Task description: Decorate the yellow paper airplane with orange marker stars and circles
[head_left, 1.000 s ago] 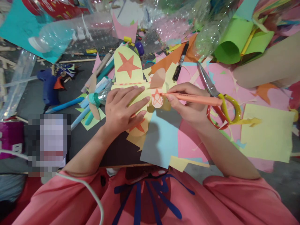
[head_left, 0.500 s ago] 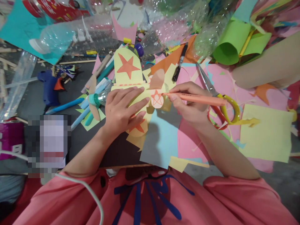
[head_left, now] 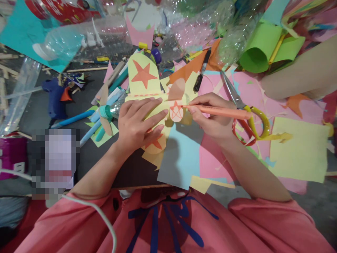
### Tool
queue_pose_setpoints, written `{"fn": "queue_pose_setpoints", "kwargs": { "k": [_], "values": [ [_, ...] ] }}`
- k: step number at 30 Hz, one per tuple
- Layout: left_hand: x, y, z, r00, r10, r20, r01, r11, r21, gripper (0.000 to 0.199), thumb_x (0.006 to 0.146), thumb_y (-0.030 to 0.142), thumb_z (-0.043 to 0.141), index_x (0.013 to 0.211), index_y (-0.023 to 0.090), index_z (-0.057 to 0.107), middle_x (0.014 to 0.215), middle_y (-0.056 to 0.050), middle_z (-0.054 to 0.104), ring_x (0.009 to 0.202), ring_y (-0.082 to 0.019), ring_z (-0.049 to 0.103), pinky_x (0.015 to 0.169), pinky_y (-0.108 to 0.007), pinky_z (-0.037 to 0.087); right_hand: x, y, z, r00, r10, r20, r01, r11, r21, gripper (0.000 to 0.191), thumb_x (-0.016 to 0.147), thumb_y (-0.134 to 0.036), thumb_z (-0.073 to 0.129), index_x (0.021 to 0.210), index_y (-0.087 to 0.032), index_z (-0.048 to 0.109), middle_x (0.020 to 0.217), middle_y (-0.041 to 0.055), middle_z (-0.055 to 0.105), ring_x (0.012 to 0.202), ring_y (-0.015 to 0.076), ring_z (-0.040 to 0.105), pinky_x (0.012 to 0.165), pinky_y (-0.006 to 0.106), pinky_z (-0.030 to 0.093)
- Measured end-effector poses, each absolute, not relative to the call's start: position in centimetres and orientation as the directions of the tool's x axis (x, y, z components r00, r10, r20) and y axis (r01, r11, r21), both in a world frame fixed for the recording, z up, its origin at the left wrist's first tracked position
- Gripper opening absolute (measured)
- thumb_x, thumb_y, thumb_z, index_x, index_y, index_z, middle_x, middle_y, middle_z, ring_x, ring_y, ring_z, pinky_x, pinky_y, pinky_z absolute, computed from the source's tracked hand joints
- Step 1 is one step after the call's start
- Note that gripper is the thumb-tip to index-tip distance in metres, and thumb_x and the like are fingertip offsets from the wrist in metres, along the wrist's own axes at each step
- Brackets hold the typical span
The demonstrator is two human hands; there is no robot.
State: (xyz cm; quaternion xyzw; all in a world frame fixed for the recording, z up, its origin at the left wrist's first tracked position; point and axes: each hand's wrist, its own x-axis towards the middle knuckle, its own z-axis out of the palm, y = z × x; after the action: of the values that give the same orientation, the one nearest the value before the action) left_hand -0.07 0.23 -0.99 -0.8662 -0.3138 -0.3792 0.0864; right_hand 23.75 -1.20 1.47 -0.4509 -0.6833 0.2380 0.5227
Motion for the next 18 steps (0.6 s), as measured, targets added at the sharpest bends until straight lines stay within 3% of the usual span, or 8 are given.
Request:
{"fn": "queue_pose_setpoints", "kwargs": {
  "k": [3,8,13,18],
  "values": [
    [-0.3,0.2,-1.1,0.527,0.529,0.664,0.607,-0.782,0.141,0.030,0.109,0.046,0.047,0.130,0.038,0.066,0.134,0.000,0.077,0.121,-0.020,0.072,0.100,-0.040,0.050,23.8,-1.2,1.4,-0.042,0.860,0.508,0.355,0.488,-0.797,0.015,0.095,-0.027,0.070,0.080,-0.024,0.069,0.070,-0.0024,0.071,0.059,0.0121,0.065,0.052,0.025,0.051],
    [-0.5,0.2,-1.2,0.527,0.510,0.679,0.584,-0.798,0.146,0.030,0.107,0.045,0.050,0.133,0.037,0.063,0.135,0.000,0.076,0.121,-0.022,0.072,0.100,-0.040,0.049,24.2,-1.3,1.2,0.003,0.825,0.565,0.378,0.522,-0.765,0.024,0.099,-0.044,0.066,0.083,-0.027,0.070,0.073,-0.0016,0.072,0.059,0.0132,0.065,0.049,0.027,0.051],
    [-0.5,0.2,-1.3,0.532,0.539,0.653,0.617,-0.775,0.138,0.032,0.109,0.049,0.044,0.132,0.040,0.064,0.137,0.001,0.074,0.120,-0.022,0.072,0.101,-0.040,0.050,23.5,-1.8,1.6,-0.060,0.835,0.547,0.317,0.536,-0.783,0.010,0.096,-0.027,0.069,0.087,-0.025,0.071,0.073,-0.0036,0.074,0.058,0.0105,0.065,0.051,0.023,0.052],
    [-0.7,0.3,-1.5,0.518,0.605,0.605,0.577,-0.769,0.274,0.032,0.106,0.054,0.047,0.130,0.043,0.066,0.139,0.002,0.073,0.123,-0.024,0.070,0.102,-0.043,0.049,22.8,-2.6,1.6,-0.128,0.855,0.503,0.321,0.516,-0.795,0.006,0.095,-0.023,0.067,0.095,-0.025,0.072,0.082,-0.0009,0.079,0.068,0.0133,0.073,0.061,0.026,0.060]
  ]
}}
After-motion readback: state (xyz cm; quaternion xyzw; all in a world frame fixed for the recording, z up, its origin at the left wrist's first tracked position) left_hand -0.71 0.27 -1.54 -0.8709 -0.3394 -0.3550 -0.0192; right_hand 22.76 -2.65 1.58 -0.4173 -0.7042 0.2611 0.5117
